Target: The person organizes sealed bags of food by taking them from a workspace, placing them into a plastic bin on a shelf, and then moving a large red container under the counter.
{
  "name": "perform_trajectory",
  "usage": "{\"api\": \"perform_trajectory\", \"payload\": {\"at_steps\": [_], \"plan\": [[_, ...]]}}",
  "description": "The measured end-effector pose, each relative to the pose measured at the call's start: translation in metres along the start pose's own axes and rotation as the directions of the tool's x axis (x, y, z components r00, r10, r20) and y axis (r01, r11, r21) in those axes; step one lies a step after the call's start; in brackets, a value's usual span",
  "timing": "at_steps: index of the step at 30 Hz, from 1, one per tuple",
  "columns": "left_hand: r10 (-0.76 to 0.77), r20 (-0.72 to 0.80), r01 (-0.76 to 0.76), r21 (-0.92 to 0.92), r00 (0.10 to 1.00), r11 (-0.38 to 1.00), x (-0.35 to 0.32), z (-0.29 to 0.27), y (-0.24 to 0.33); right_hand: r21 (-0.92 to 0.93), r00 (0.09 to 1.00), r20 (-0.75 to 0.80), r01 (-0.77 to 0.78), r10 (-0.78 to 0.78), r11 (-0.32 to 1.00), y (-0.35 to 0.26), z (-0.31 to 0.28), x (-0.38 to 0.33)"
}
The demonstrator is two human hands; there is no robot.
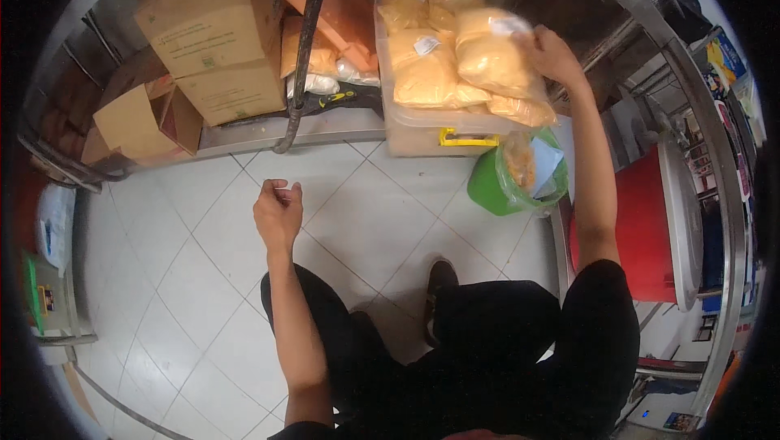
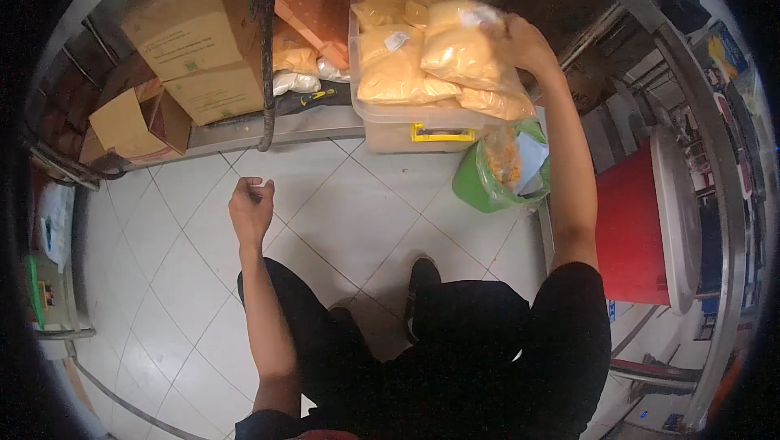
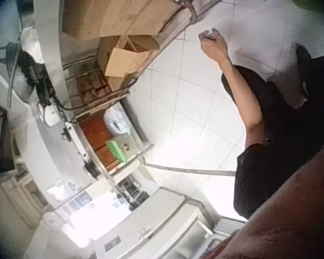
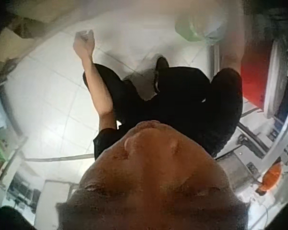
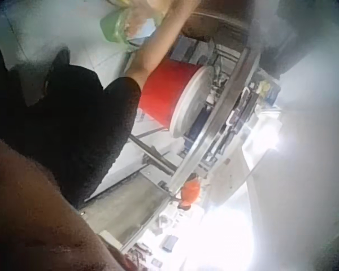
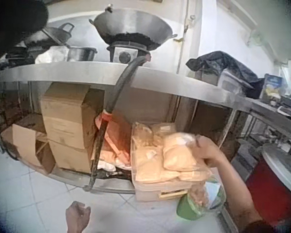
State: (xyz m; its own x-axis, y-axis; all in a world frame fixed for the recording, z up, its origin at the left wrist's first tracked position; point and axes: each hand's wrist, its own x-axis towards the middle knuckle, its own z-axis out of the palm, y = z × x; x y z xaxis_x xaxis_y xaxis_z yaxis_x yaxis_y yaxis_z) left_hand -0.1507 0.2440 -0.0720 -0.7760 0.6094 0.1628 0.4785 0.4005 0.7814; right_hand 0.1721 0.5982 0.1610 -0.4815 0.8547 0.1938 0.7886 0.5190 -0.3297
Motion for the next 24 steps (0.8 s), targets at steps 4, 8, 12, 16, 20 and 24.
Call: {"api": "perform_trajectory", "payload": {"at_steps": [4, 8, 12, 16, 20, 24], "plan": [[-0.022, 0.033, 0.022, 0.013, 0.999, 1.0, 0.001, 0.001, 0.005, -0.264, 0.981, -0.193, -0.072, 0.02, 0.962, 0.006, 0.017, 0.046], [-0.028, 0.086, 0.027, 0.022, 0.996, 0.999, 0.0, 0.01, 0.003, -0.365, 0.998, 0.043, -0.025, 0.044, 0.931, 0.004, 0.091, 0.066], [0.007, 0.087, -0.009, 0.016, 0.996, 1.0, -0.001, 0.009, 0.006, -0.233, 0.988, 0.054, 0.154, -0.145, 0.96, -0.03, 0.102, 0.042], [0.037, 0.104, -0.039, 0.019, 0.994, 0.999, -0.007, 0.004, 0.021, -0.168, 0.927, 0.258, 0.32, -0.272, 0.932, -0.011, 0.078, 0.064], [0.06, 0.096, -0.059, -0.014, 0.994, 0.998, -0.014, -0.011, 0.022, 0.17, 0.813, 0.281, 0.481, -0.51, 0.86, -0.005, 0.072, 0.062], [0.066, 0.058, -0.067, 0.017, 0.996, 0.998, -0.014, -0.019, 0.007, 0.328, 0.817, 0.16, 0.485, -0.554, 0.811, -0.018, 0.063, 0.026]]}}
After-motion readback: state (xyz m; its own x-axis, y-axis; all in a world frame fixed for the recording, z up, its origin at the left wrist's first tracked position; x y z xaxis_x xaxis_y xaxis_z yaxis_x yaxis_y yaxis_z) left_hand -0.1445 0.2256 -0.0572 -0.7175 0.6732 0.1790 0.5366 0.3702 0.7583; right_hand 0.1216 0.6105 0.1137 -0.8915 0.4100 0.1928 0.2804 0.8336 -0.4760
